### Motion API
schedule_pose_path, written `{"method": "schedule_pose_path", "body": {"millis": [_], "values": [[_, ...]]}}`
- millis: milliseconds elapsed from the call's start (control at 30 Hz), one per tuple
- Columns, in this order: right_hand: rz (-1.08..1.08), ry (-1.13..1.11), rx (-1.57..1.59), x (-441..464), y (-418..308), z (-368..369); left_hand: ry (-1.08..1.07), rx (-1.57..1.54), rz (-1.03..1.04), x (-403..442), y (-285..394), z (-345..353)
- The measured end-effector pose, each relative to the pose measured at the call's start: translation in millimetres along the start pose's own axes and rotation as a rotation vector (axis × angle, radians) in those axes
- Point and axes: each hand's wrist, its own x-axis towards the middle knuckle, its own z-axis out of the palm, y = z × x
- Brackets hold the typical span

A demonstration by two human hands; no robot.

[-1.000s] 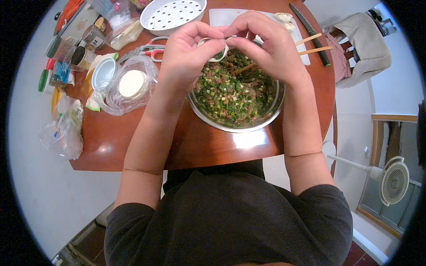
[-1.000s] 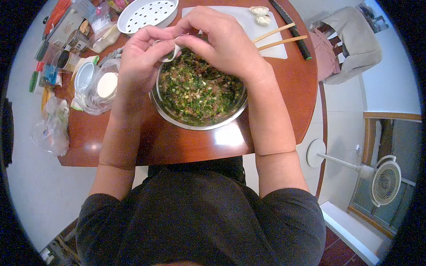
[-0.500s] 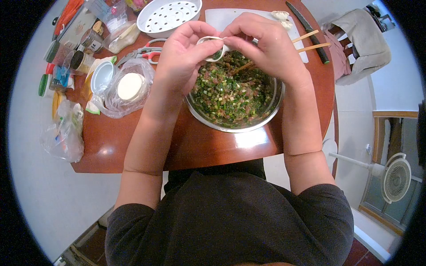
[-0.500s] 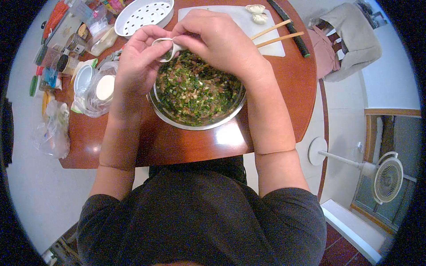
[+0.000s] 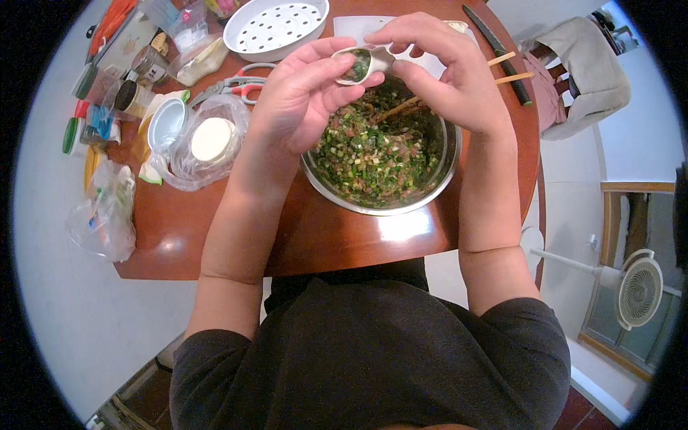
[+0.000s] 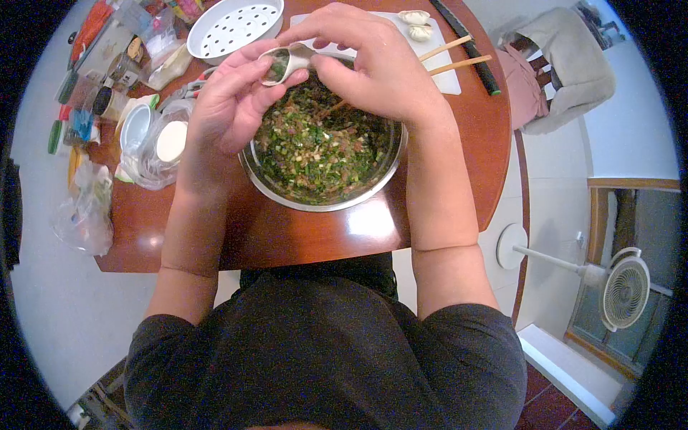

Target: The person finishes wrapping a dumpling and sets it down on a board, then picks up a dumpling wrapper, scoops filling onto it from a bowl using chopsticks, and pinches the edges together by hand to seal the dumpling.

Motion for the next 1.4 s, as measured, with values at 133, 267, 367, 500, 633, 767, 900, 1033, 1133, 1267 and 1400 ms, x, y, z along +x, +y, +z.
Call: {"method": "schedule_pose_path", "body": {"millis": [133,267,367,500,633,767,900,1033,1133,1267,1400], "values": [[-0.109,-0.061,-0.081,1.0,2.4,-0.5,-0.056,-0.112,-0.007,-2.3,1.7,-0.7],[-0.102,-0.083,-0.15,0.9,2.3,-0.5,-0.043,-0.115,-0.026,-1.6,1.6,-0.7],[-0.149,-0.085,-0.182,4.0,2.3,1.4,0.001,-0.084,-0.032,0.6,-1.6,-3.6],[-0.094,-0.087,-0.173,2.9,2.1,6.1,0.037,-0.017,-0.02,-0.3,-2.8,-4.2],[-0.063,-0.09,-0.19,-1.2,10.6,10.4,0.072,0.113,0.002,-1.4,-3.9,-3.3],[-0.032,-0.076,-0.146,1.0,1.8,9.4,0.087,0.07,-0.005,-1.2,-2.3,-0.4],[-0.043,-0.074,-0.151,1.2,4.8,7.5,0.04,-0.016,-0.028,-2.8,3.9,2.2],[-0.002,-0.074,-0.174,0.6,2.9,7.8,0.058,0.021,-0.029,-1.6,-0.3,-3.0],[0.006,-0.059,-0.159,1.0,3.5,8.9,0.081,0.085,-0.011,-2.0,-2.6,-2.5],[0.005,-0.065,-0.157,0.1,6.4,8.1,0.041,0.186,0.045,-1.6,-7.2,-7.0],[-0.009,-0.073,-0.159,0.3,6.8,6.4,0.059,0.242,0.077,-2.7,-6.0,-0.6]]}}
